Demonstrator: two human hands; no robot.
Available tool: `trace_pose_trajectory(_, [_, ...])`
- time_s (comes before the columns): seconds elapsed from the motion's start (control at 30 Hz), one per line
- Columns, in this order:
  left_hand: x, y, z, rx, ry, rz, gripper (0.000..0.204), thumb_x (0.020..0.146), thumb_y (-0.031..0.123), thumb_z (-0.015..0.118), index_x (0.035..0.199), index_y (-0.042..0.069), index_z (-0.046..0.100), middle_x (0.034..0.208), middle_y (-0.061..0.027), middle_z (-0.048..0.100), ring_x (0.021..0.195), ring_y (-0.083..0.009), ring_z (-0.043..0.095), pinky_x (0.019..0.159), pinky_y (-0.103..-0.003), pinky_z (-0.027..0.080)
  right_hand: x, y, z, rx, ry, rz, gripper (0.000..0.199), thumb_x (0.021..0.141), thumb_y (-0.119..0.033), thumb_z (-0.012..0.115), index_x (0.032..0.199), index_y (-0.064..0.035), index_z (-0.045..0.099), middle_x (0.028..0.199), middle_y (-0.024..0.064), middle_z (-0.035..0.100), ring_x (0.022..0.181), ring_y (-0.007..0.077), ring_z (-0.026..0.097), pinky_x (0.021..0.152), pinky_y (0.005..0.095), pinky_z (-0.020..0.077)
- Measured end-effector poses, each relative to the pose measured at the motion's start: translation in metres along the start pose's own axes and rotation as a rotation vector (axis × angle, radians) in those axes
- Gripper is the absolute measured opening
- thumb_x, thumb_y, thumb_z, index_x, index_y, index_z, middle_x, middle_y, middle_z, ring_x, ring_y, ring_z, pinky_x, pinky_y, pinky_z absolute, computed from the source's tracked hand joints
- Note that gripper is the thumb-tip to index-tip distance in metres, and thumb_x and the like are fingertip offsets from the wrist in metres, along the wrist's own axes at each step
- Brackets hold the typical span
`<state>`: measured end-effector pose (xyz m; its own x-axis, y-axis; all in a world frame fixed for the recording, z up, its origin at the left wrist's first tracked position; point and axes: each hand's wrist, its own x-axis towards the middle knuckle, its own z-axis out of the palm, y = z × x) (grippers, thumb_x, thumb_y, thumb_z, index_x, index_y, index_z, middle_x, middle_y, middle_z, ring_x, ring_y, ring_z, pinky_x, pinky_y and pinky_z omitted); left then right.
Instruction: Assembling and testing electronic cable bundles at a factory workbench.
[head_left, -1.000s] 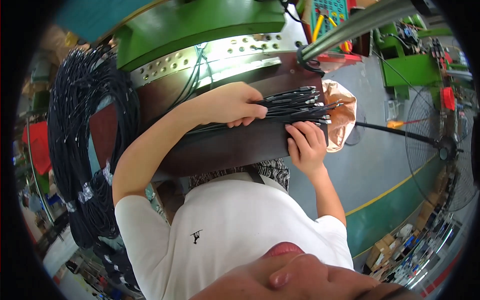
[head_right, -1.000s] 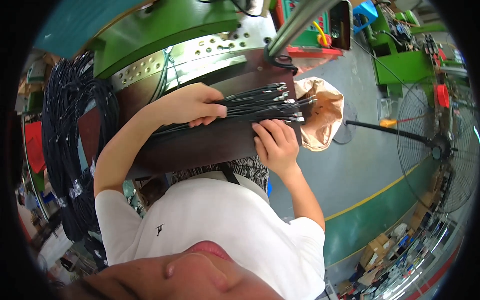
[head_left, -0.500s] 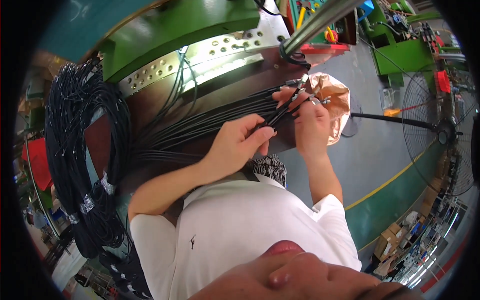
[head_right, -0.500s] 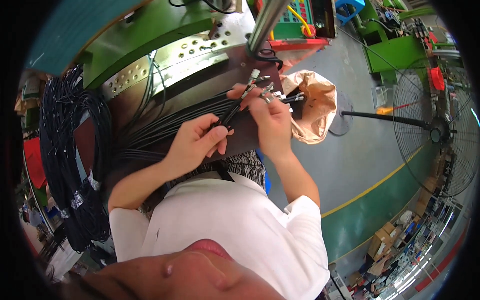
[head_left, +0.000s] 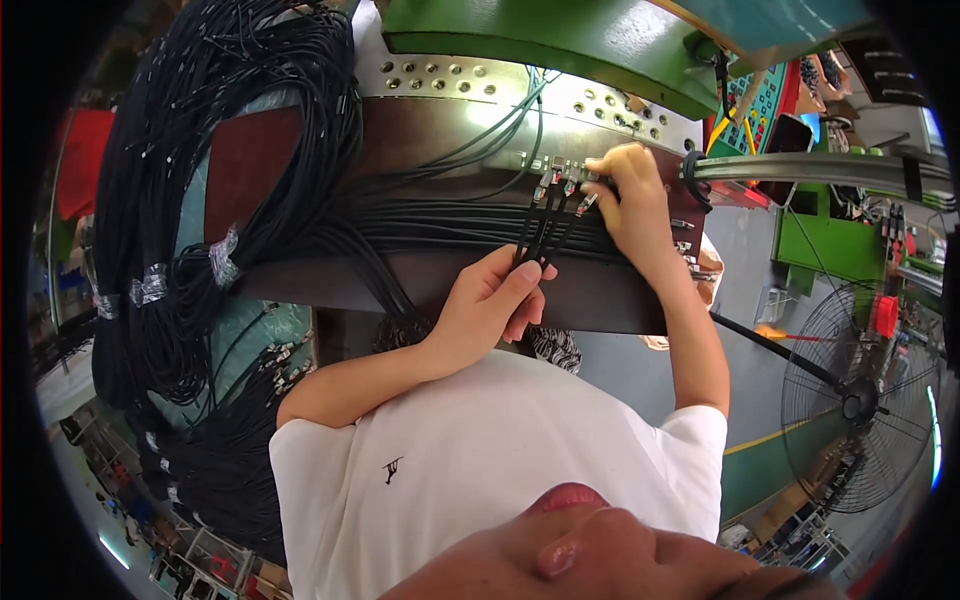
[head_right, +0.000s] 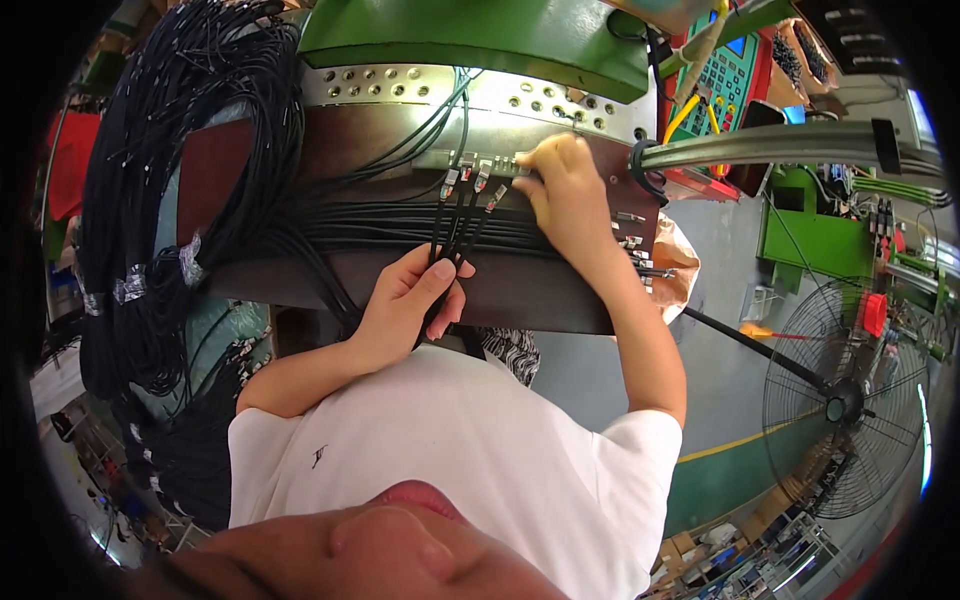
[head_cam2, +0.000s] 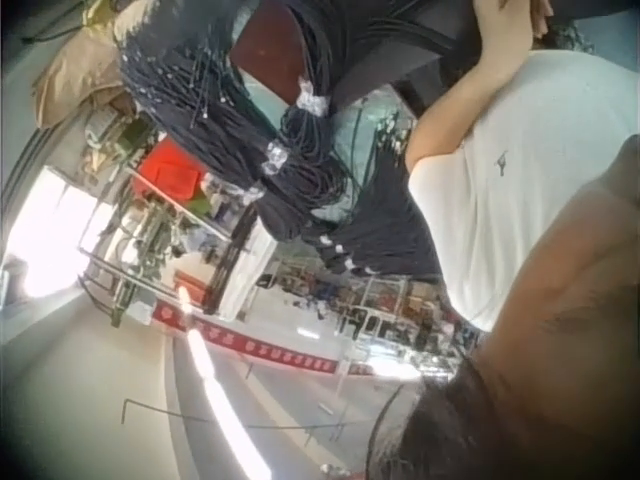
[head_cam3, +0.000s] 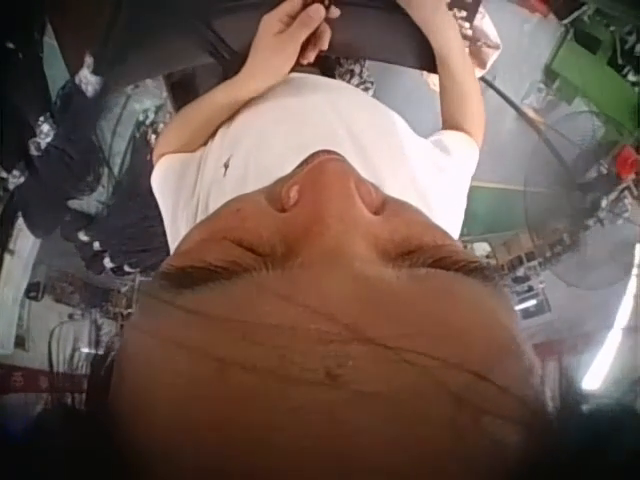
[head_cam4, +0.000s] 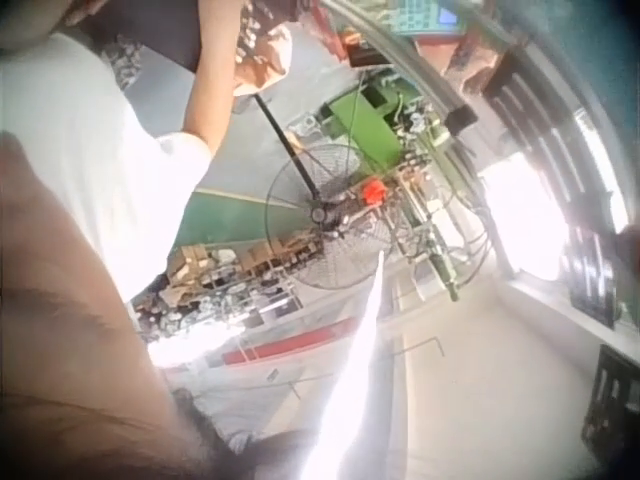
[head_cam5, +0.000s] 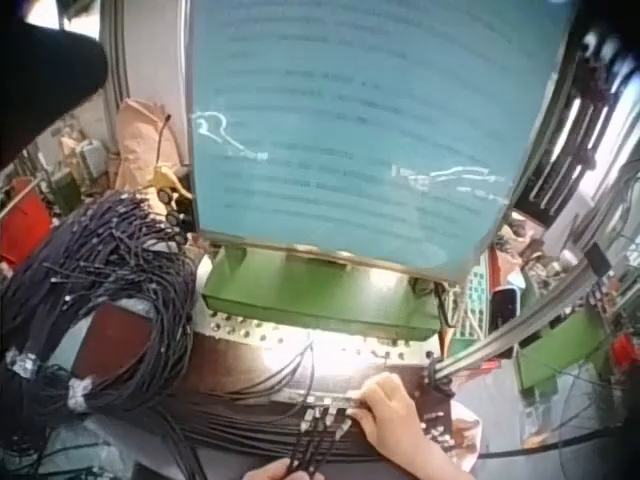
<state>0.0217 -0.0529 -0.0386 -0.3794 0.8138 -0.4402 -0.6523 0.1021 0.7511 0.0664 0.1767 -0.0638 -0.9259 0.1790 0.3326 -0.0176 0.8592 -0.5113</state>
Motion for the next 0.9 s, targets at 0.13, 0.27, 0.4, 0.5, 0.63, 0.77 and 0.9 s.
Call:
trace_pose_trajectory(0.13, [0.002,-0.004,-0.004,-0.046,0.023,-0.011,0.025,0.099,0.025,0.045,0.104,0.003,0.055,0.068,-0.0005,0.055,0.047,-0.0032,0.043,0.043,-0.019,0.034,-0.009,-0.026,-0.002,-0.078,0.070,-0.079,0.032,0.070,-0.005,0.071,0.097,-0.0057,0.055,0.097,0.0107,0.053,0.088,0.0300,0.053,0.074,0.0373,0.0460])
trace_pose_trajectory(0.27, [-0.001,-0.008,-0.006,-0.072,0.003,-0.052,0.025,0.099,0.024,0.045,0.104,0.002,0.055,0.077,-0.0063,0.059,0.056,-0.0097,0.051,0.051,-0.022,0.042,-0.003,-0.042,0.003,-0.245,0.122,-0.341,0.029,0.062,-0.005,0.067,0.090,-0.0064,0.058,0.091,0.0075,0.057,0.082,0.0250,0.058,0.069,0.0328,0.0492])
trace_pose_trajectory(0.4, [0.003,-0.008,-0.016,0.002,0.091,0.147,0.021,0.098,0.018,0.046,0.106,0.002,0.056,0.090,-0.0055,0.062,0.073,-0.0102,0.057,0.067,-0.024,0.046,0.006,-0.033,0.015,0.115,0.161,-0.020,0.020,0.072,0.005,0.069,0.087,-0.0028,0.058,0.093,0.0112,0.065,0.083,0.0266,0.062,0.072,0.0329,0.0500])
trace_pose_trajectory(0.5, [-0.003,-0.002,-0.019,-0.214,0.027,0.036,0.028,0.099,0.027,0.044,0.115,0.005,0.052,0.075,-0.0042,0.058,0.061,-0.0082,0.051,0.058,-0.021,0.041,0.010,-0.045,0.030,0.202,0.061,-0.019,0.018,0.074,0.007,0.066,0.088,-0.0006,0.058,0.093,0.0110,0.065,0.082,0.0267,0.063,0.072,0.0322,0.0500])
trace_pose_trajectory(0.63, [0.000,0.007,-0.018,-0.188,0.057,0.005,0.036,0.101,0.034,0.037,0.122,0.006,0.046,0.058,-0.0067,0.050,0.047,-0.0105,0.045,0.047,-0.023,0.039,0.011,-0.040,0.027,0.160,0.001,0.019,0.018,0.073,0.009,0.065,0.086,-0.0014,0.058,0.093,0.0096,0.066,0.081,0.0258,0.063,0.069,0.0319,0.0513])
trace_pose_trajectory(0.77, [0.002,0.001,-0.015,-0.204,0.035,0.019,0.031,0.100,0.033,0.039,0.113,0.007,0.048,0.058,-0.0056,0.049,0.046,-0.0099,0.043,0.045,-0.023,0.038,0.009,-0.042,0.031,0.288,0.049,0.041,0.020,0.071,0.011,0.063,0.086,-0.0027,0.059,0.091,0.0084,0.063,0.077,0.0247,0.063,0.064,0.0298,0.0510])
trace_pose_trajectory(0.9, [0.000,0.002,-0.015,-0.250,0.050,-0.029,0.030,0.100,0.034,0.040,0.106,0.006,0.051,0.064,-0.0028,0.052,0.054,-0.0070,0.047,0.049,-0.020,0.039,0.015,-0.051,0.031,0.126,-0.006,-0.018,0.021,0.070,0.010,0.063,0.085,-0.0034,0.058,0.089,0.0084,0.057,0.073,0.0262,0.059,0.061,0.0313,0.0479])
